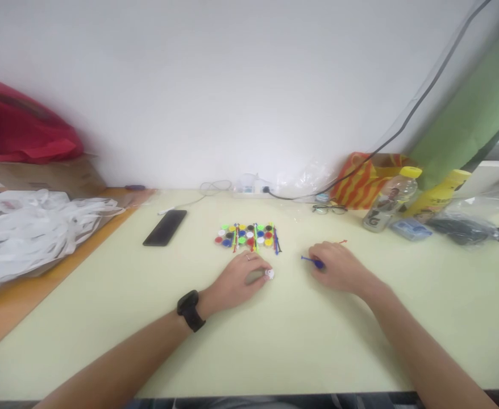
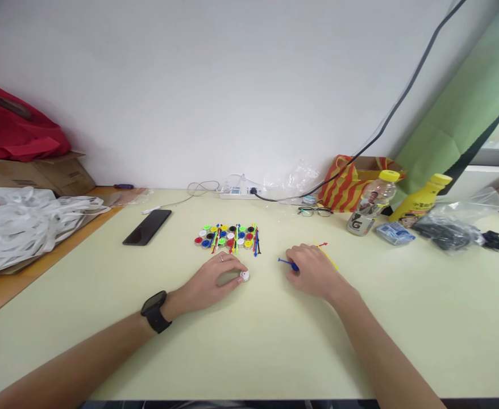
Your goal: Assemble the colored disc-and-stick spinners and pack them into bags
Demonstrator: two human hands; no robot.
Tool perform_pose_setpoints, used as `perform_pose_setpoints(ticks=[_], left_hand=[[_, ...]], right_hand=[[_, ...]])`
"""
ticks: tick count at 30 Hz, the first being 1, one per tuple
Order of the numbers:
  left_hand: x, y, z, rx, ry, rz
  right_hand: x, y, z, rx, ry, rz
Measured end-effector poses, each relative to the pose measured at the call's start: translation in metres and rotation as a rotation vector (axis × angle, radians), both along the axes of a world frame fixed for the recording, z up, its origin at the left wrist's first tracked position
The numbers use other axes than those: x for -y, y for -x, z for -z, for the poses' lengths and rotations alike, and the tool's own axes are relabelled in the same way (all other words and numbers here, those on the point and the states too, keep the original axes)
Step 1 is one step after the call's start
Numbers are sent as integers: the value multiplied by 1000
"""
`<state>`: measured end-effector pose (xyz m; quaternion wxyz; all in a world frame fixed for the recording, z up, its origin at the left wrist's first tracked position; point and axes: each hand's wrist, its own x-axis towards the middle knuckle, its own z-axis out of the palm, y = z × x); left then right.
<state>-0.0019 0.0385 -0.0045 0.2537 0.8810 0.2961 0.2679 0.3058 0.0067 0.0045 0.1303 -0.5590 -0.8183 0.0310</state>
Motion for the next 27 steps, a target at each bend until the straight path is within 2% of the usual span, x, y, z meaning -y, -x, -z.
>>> perform_pose_setpoints(ticks=[4, 7, 12, 15, 21, 27], left_hand=[[1, 0, 0, -2, -3, -22], [2, 1, 0, 10, -9, -35], [0, 0, 1, 28, 25, -77], [-3, 0, 3, 61, 68, -102], [-11, -1, 7, 119, 106, -110], [-14, -3, 12, 180, 126, -117]], right_hand=[[-2, -3, 2, 20, -127, 35], [4, 12, -2, -91, -181, -7], [20, 54, -7, -311, -27, -292], [24, 70, -1, -370, 56, -387], [16, 76, 17, -374, 1, -361], [15, 80, 23, -361, -38, -348]])
